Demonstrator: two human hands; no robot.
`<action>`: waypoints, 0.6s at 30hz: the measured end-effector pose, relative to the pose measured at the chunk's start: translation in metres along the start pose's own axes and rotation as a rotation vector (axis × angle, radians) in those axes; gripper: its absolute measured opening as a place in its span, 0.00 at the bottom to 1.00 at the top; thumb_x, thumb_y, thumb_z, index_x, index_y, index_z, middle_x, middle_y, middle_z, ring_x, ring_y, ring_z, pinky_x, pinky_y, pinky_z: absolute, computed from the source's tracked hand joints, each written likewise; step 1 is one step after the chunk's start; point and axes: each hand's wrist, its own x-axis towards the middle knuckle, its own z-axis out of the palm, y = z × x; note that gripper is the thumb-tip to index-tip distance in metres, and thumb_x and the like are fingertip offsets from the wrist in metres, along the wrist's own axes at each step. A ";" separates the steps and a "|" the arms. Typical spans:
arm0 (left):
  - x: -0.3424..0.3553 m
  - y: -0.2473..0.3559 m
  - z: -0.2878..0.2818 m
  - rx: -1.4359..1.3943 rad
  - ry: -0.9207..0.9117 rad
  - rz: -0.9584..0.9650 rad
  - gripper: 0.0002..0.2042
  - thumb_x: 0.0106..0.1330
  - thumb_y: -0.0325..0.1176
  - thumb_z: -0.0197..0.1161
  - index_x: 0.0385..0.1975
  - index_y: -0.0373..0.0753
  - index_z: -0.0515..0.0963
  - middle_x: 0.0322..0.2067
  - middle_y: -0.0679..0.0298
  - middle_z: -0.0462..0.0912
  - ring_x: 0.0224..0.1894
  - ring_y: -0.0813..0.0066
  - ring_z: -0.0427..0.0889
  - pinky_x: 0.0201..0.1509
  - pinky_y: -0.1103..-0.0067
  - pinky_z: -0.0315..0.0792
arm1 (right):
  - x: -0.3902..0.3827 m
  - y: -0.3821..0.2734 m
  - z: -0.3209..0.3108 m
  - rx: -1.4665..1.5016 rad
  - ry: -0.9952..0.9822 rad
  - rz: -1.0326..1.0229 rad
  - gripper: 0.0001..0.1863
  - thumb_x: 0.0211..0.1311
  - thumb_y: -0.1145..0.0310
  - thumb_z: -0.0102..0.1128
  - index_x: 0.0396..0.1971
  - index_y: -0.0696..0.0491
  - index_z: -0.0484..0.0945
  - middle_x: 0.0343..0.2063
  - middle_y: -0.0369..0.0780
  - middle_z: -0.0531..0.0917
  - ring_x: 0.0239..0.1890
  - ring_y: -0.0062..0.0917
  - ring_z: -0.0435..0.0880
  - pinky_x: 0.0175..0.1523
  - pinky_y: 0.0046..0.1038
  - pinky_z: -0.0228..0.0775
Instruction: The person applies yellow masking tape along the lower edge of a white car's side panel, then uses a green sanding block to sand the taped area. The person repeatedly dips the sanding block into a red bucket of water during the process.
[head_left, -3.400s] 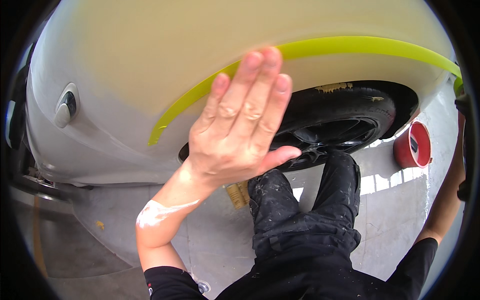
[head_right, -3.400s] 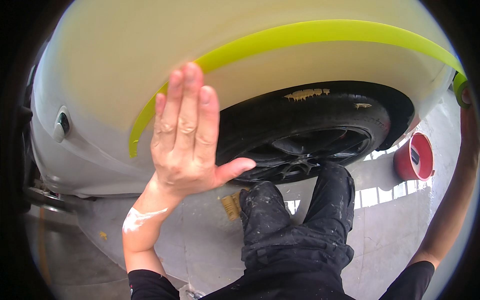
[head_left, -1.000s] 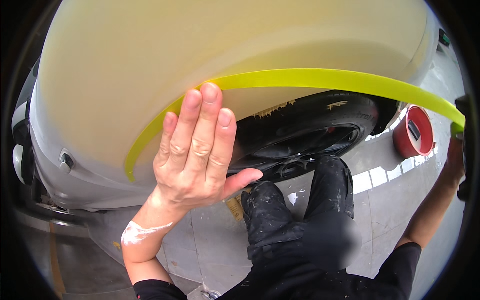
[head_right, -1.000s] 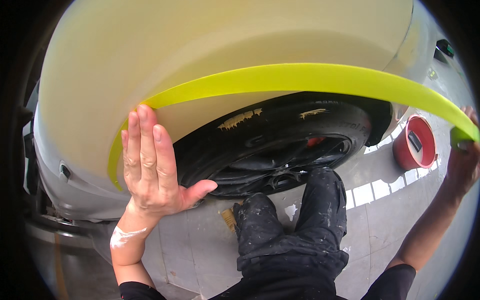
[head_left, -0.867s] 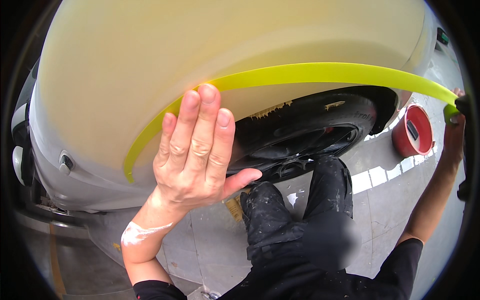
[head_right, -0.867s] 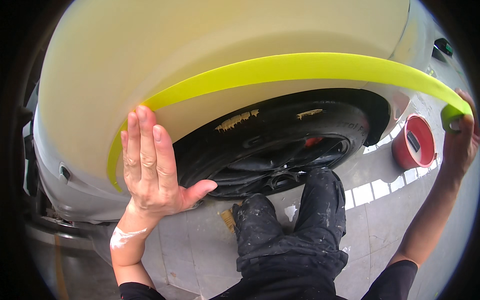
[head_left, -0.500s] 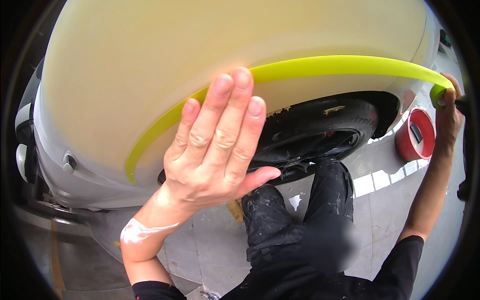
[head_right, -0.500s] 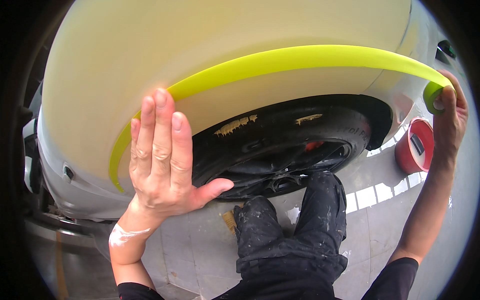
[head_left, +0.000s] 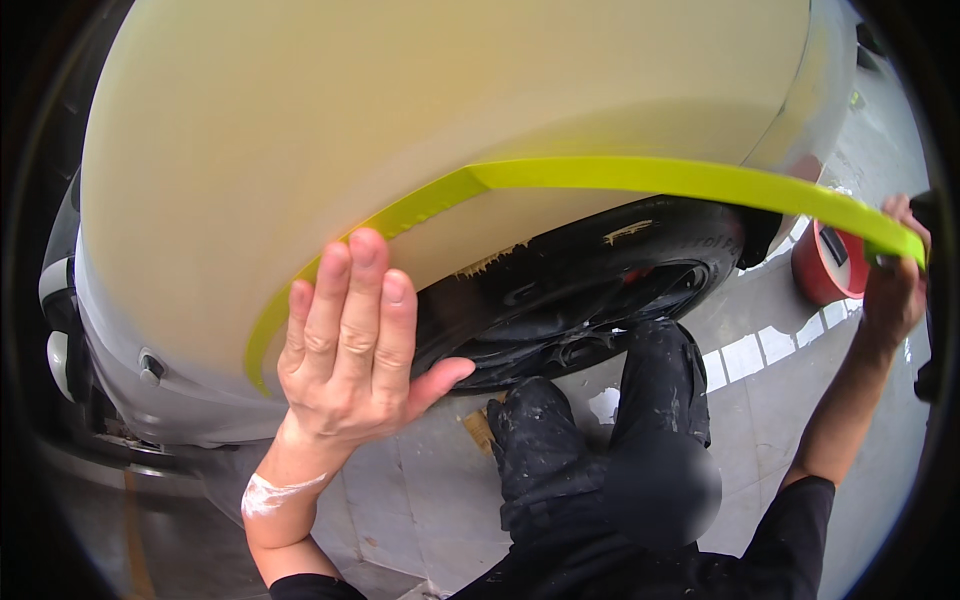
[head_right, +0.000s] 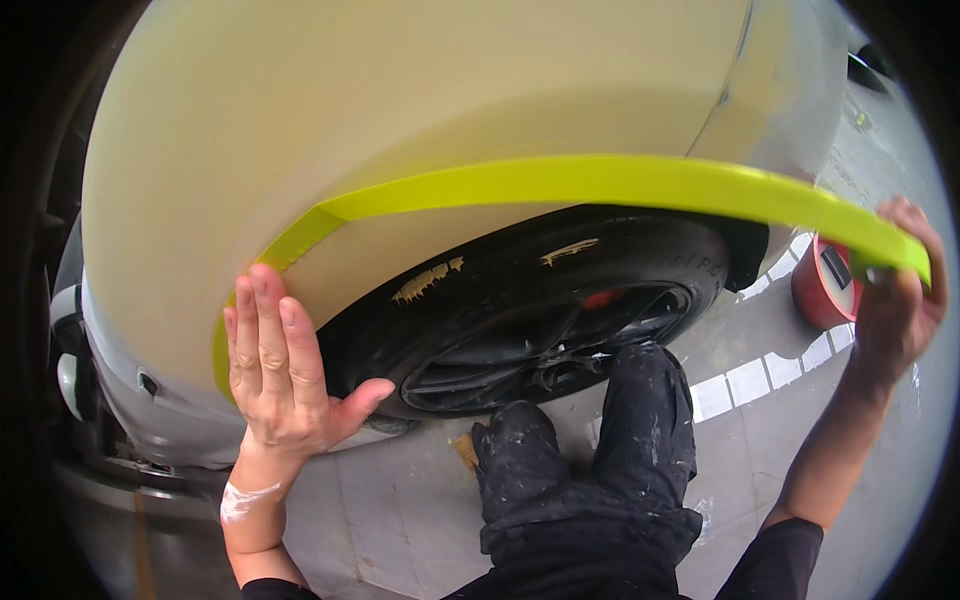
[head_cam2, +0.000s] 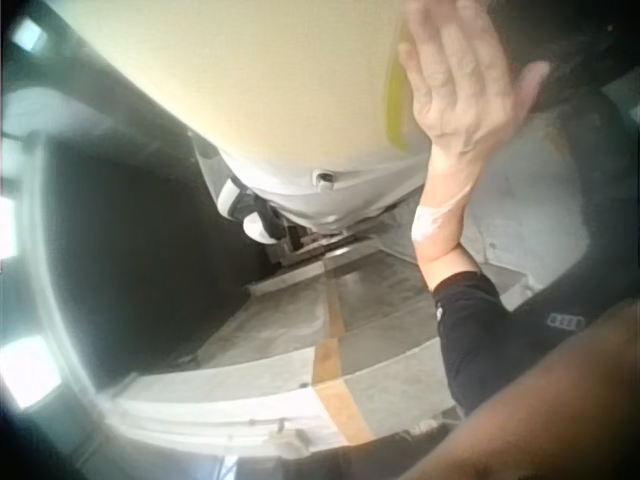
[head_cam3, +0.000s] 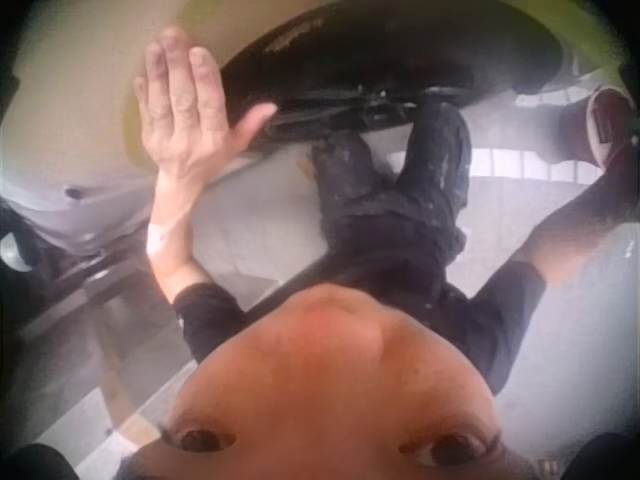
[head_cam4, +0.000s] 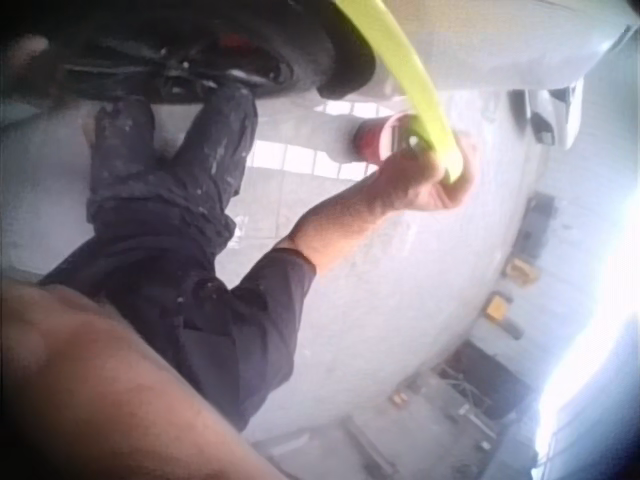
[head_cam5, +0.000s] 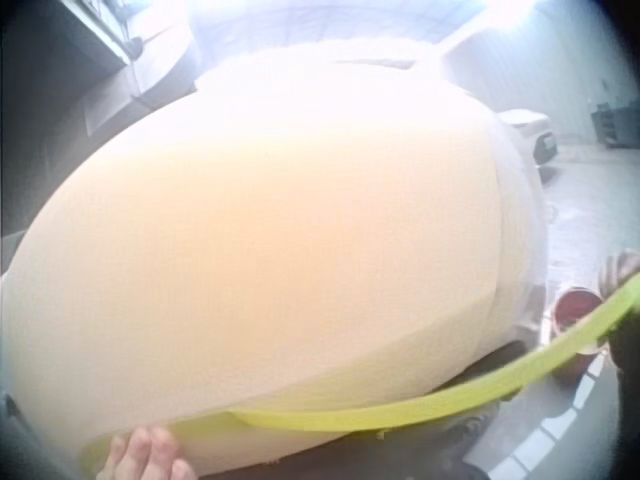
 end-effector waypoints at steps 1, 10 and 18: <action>-0.006 -0.001 0.003 0.007 0.018 0.002 0.38 0.81 0.61 0.46 0.72 0.28 0.68 0.69 0.40 0.75 0.76 0.43 0.67 0.83 0.54 0.52 | -0.006 -0.014 0.000 -0.131 -0.002 -0.028 0.30 0.76 0.51 0.61 0.65 0.59 0.78 0.64 0.49 0.79 0.66 0.38 0.79 0.75 0.44 0.64; -0.016 0.002 0.018 0.000 0.062 -0.007 0.42 0.79 0.63 0.48 0.75 0.26 0.62 0.72 0.36 0.69 0.78 0.40 0.62 0.84 0.52 0.47 | 0.002 -0.071 0.044 -0.379 0.178 -0.345 0.35 0.67 0.32 0.64 0.34 0.55 0.71 0.22 0.36 0.68 0.23 0.24 0.66 0.28 0.27 0.56; -0.010 0.008 0.014 -0.037 0.056 -0.023 0.39 0.79 0.61 0.50 0.72 0.27 0.67 0.70 0.37 0.72 0.78 0.40 0.64 0.84 0.52 0.48 | 0.011 -0.001 -0.019 -0.181 0.065 0.138 0.26 0.80 0.51 0.58 0.64 0.57 0.78 0.62 0.47 0.80 0.64 0.35 0.79 0.74 0.38 0.66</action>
